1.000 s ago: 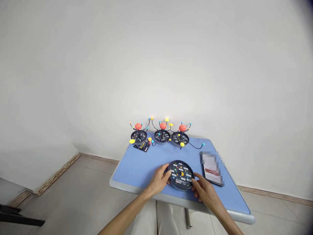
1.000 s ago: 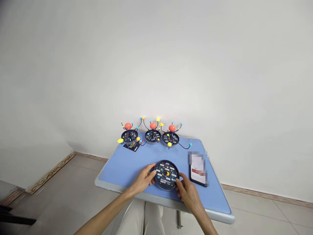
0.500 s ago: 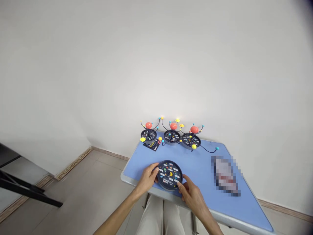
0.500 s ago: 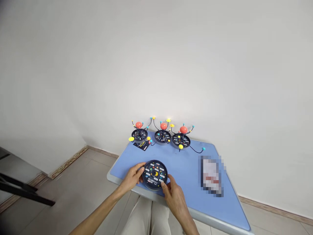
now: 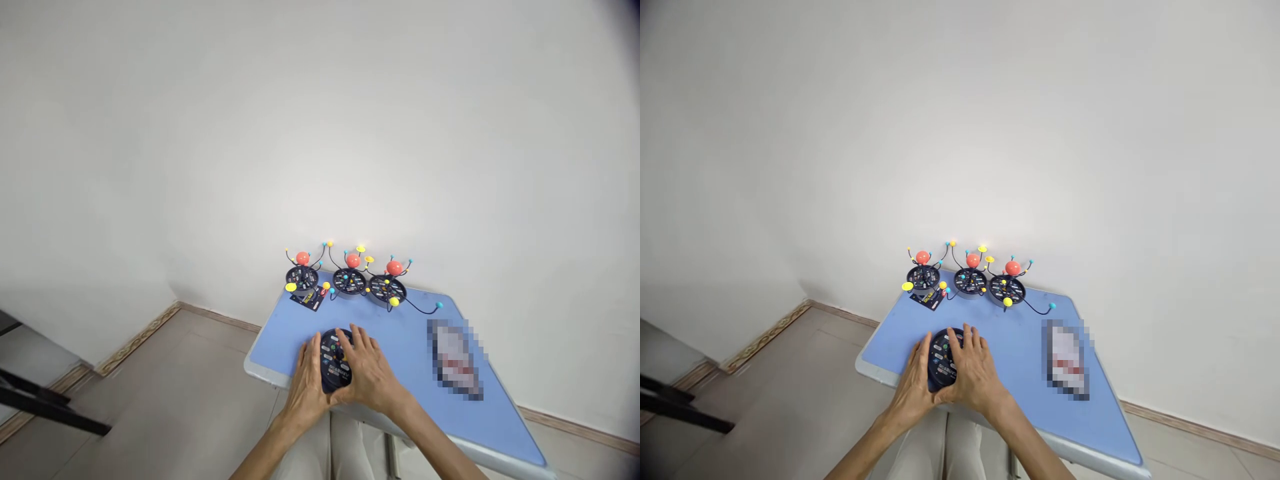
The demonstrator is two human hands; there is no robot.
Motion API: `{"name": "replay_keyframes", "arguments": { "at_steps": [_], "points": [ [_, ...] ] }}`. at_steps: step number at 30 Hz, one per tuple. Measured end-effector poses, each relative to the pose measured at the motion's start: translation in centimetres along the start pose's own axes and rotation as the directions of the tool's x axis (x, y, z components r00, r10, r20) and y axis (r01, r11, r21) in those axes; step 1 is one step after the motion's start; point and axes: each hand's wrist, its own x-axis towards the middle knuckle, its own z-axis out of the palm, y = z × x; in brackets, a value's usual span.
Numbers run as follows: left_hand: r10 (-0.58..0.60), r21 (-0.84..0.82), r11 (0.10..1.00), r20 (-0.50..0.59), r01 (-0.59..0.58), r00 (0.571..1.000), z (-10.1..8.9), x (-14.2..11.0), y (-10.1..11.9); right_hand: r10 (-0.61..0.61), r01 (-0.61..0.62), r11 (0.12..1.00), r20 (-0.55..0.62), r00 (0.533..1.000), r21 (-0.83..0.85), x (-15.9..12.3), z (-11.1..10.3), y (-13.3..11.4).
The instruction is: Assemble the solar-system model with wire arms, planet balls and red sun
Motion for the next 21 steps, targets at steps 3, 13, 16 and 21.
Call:
{"name": "replay_keyframes", "arguments": {
  "at_steps": [3, 13, 16, 21],
  "points": [
    [0.032, 0.005, 0.999, -0.057, -0.032, 0.998, 0.7, 0.2, -0.3, 0.024, -0.020, 0.999, 0.115, 0.993, -0.037, 0.6, -0.7, -0.7],
    [-0.100, -0.061, 0.993, -0.062, 0.096, 0.993, 0.6, 0.2, -0.2, 0.042, -0.041, 0.999, 0.042, 0.998, -0.021, 1.1, -0.5, -0.3],
    [-0.126, -0.076, 0.990, -0.060, 0.121, 0.990, 0.5, 0.1, 0.1, 0.040, -0.040, 0.999, 0.014, 0.999, 0.023, 1.0, -0.6, -0.2],
    [-0.173, -0.089, 0.982, -0.040, 0.169, 0.984, 0.3, 0.3, 0.6, 0.021, -0.018, 0.986, -0.018, 1.000, 0.164, 1.0, -1.1, 0.8]
  ]
}}
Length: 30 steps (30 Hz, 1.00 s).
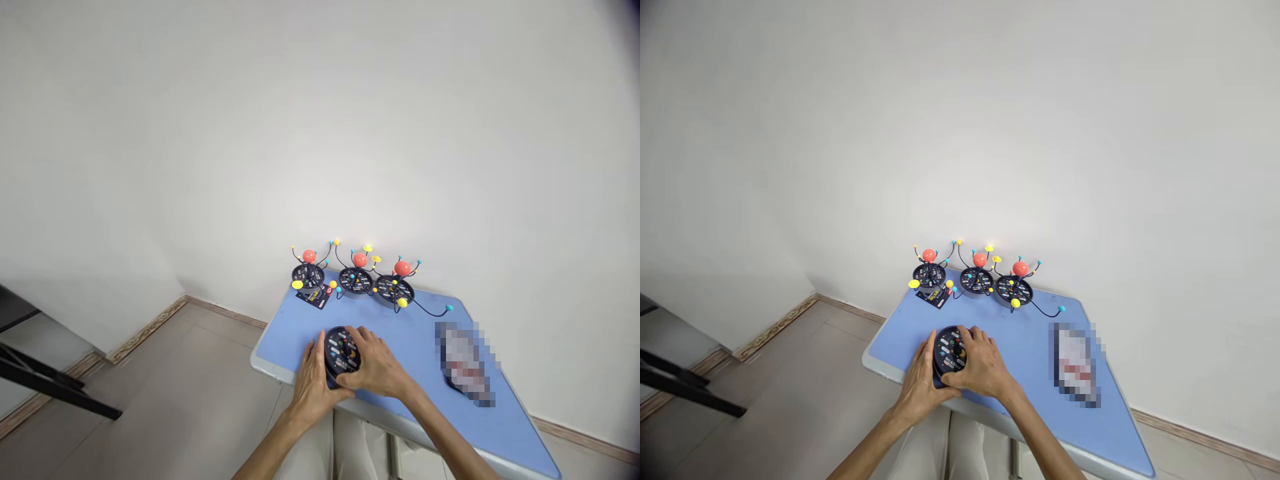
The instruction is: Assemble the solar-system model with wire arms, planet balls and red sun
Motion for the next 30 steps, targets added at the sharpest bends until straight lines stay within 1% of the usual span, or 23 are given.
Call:
{"name": "replay_keyframes", "arguments": {
  "at_steps": [2, 3, 4, 5, 7, 8, 9, 10, 12, 14, 17, 19, 21, 23, 26, 30],
  "points": [
    [-0.008, 0.002, 1.000, 0.009, 0.008, 1.000, 0.0, 0.0, 0.0, -0.014, 0.013, 0.994, 0.006, 1.000, 0.111, 0.1, -0.2, 0.9],
    [-0.010, 0.002, 1.000, 0.009, 0.010, 1.000, 0.1, 0.0, 0.0, -0.015, 0.012, 0.977, 0.011, 1.000, 0.214, 0.1, -0.3, 1.5],
    [-0.011, 0.000, 1.000, 0.007, 0.011, 1.000, 0.2, 0.0, 0.0, -0.007, 0.001, 0.939, 0.016, 1.000, 0.344, 0.0, -0.4, 2.1],
    [-0.013, -0.005, 1.000, 0.004, 0.013, 1.000, 0.2, 0.0, -0.1, 0.006, -0.013, 0.879, 0.017, 1.000, 0.476, -0.1, -0.4, 2.7],
    [-0.017, -0.028, 0.999, 0.000, 0.017, 1.000, 0.2, -0.1, -0.2, 0.036, -0.025, 0.737, -0.002, 0.999, 0.676, -0.8, -0.6, 3.8],
    [-0.016, -0.043, 0.999, 0.003, 0.016, 1.000, 0.1, -0.1, -0.2, 0.050, -0.021, 0.693, -0.019, 0.999, 0.721, -1.2, -0.7, 4.3],
    [-0.011, -0.059, 0.998, 0.010, 0.012, 1.000, -0.1, -0.1, -0.2, 0.064, -0.015, 0.671, -0.038, 0.997, 0.741, -1.8, -0.8, 4.7],
    [-0.004, -0.075, 0.997, 0.021, 0.006, 1.000, -0.2, -0.1, -0.2, 0.083, -0.019, 0.669, -0.048, 0.995, 0.743, -2.4, -1.0, 5.1],
    [0.008, -0.102, 0.995, 0.050, -0.003, 0.999, -0.7, 0.0, 0.0, 0.130, -0.059, 0.717, -0.050, 0.990, 0.695, -3.6, -1.3, 6.0],
    [0.004, -0.116, 0.993, 0.073, 0.005, 0.997, -1.0, 0.1, 0.2, 0.168, -0.099, 0.804, -0.064, 0.984, 0.587, -4.5, -1.5, 6.8],
    [-0.009, -0.118, 0.993, 0.077, 0.018, 0.997, -1.3, 0.1, 0.4, 0.190, -0.141, 0.923, -0.105, 0.976, 0.358, -5.3, -1.1, 8.1],
    [-0.006, -0.116, 0.993, 0.066, 0.013, 0.998, -1.3, 0.0, 0.4, 0.208, -0.182, 0.964, -0.127, 0.970, 0.192, -5.5, -0.5, 8.7],
    [-0.005, -0.112, 0.994, 0.051, 0.011, 0.999, -1.2, 0.0, 0.3, 0.211, -0.204, 0.977, -0.154, 0.965, 0.055, -5.3, 0.1, 9.1],
    [-0.013, -0.107, 0.994, 0.036, 0.017, 0.999, -1.2, -0.1, 0.2, 0.197, -0.205, 0.978, -0.177, 0.964, -0.032, -5.1, 0.7, 9.1],
    [-0.030, -0.093, 0.995, 0.025, 0.032, 0.999, -1.4, -0.2, 0.1, 0.185, -0.205, 0.974, -0.175, 0.967, -0.100, -4.5, 1.4, 8.8],
    [-0.036, -0.068, 0.997, 0.013, 0.036, 0.999, -2.2, -0.2, -0.1, 0.187, -0.209, 0.967, -0.148, 0.971, -0.146, -3.8, 1.8, 8.1]
  ]
}}
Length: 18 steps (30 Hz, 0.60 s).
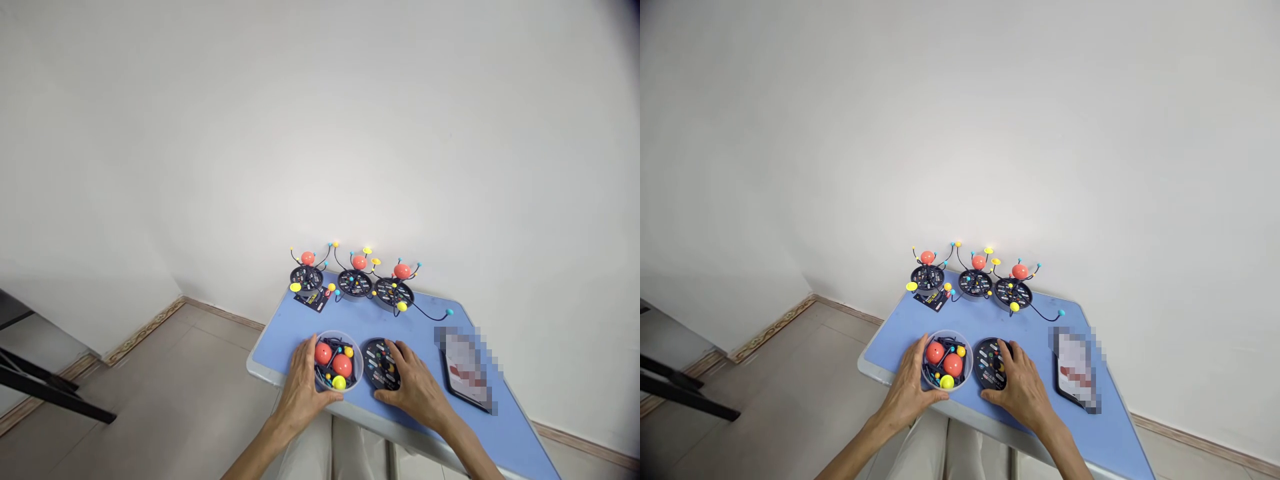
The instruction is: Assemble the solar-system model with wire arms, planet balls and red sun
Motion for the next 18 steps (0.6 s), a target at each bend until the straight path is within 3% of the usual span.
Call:
{"name": "replay_keyframes", "arguments": {
  "at_steps": [5, 12, 18],
  "points": [
    [0.006, 0.001, 1.000, -0.017, -0.006, 1.000, -0.8, 0.1, -0.2, 0.001, 0.000, 1.000, 0.029, 1.000, -0.007, 0.7, 0.3, -0.6],
    [0.010, 0.004, 1.000, -0.015, -0.010, 1.000, -0.8, 0.0, -0.4, -0.066, 0.066, 0.996, -0.003, 0.998, 0.054, 1.4, 1.1, 0.6],
    [0.050, 0.041, 0.998, -0.023, -0.049, 0.998, -0.5, 0.0, -0.9, -0.101, 0.109, 0.990, -0.091, 0.991, 0.089, 1.3, -0.6, -0.8]
  ]
}}
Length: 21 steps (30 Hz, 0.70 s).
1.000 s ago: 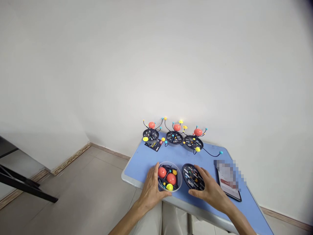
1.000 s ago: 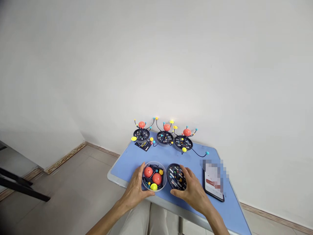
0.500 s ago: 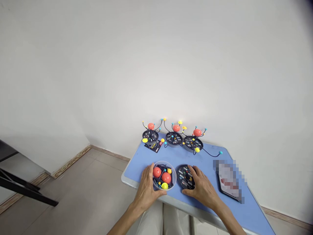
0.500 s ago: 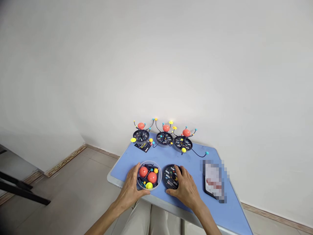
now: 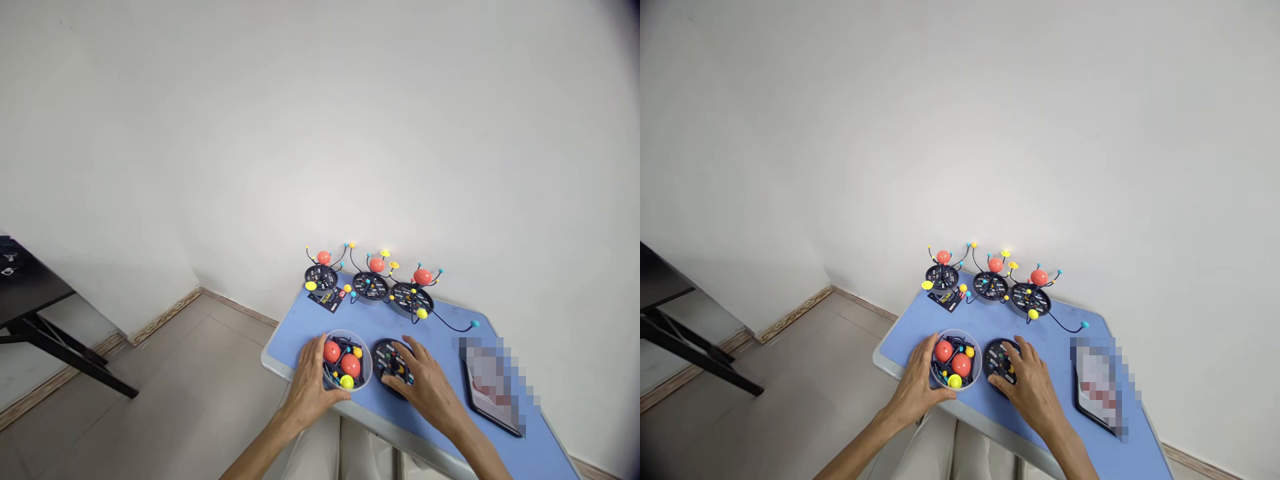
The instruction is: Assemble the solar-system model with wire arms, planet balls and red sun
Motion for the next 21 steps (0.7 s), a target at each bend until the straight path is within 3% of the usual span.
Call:
{"name": "replay_keyframes", "arguments": {
  "at_steps": [4, 8, 15, 21],
  "points": [
    [0.023, 0.042, 0.999, -0.013, -0.022, 1.000, 0.2, -0.1, -0.4, -0.145, 0.143, 0.978, -0.001, 0.989, 0.153, 0.5, -1.0, -2.8],
    [0.053, 0.064, 0.997, -0.002, -0.053, 0.999, 0.3, -0.1, -0.7, -0.235, 0.224, 0.958, 0.042, 0.971, 0.179, 1.3, -1.2, -5.7],
    [0.046, 0.067, 0.997, 0.022, -0.047, 0.999, 0.2, -0.1, -0.7, -0.239, 0.237, 0.971, 0.231, 0.943, 0.039, 2.7, -0.3, -10.3],
    [0.045, 0.076, 0.996, 0.038, -0.048, 0.998, 0.3, 0.0, -0.8, -0.225, 0.207, 0.974, 0.258, 0.940, 0.094, 3.8, 1.4, -11.7]
  ]
}}
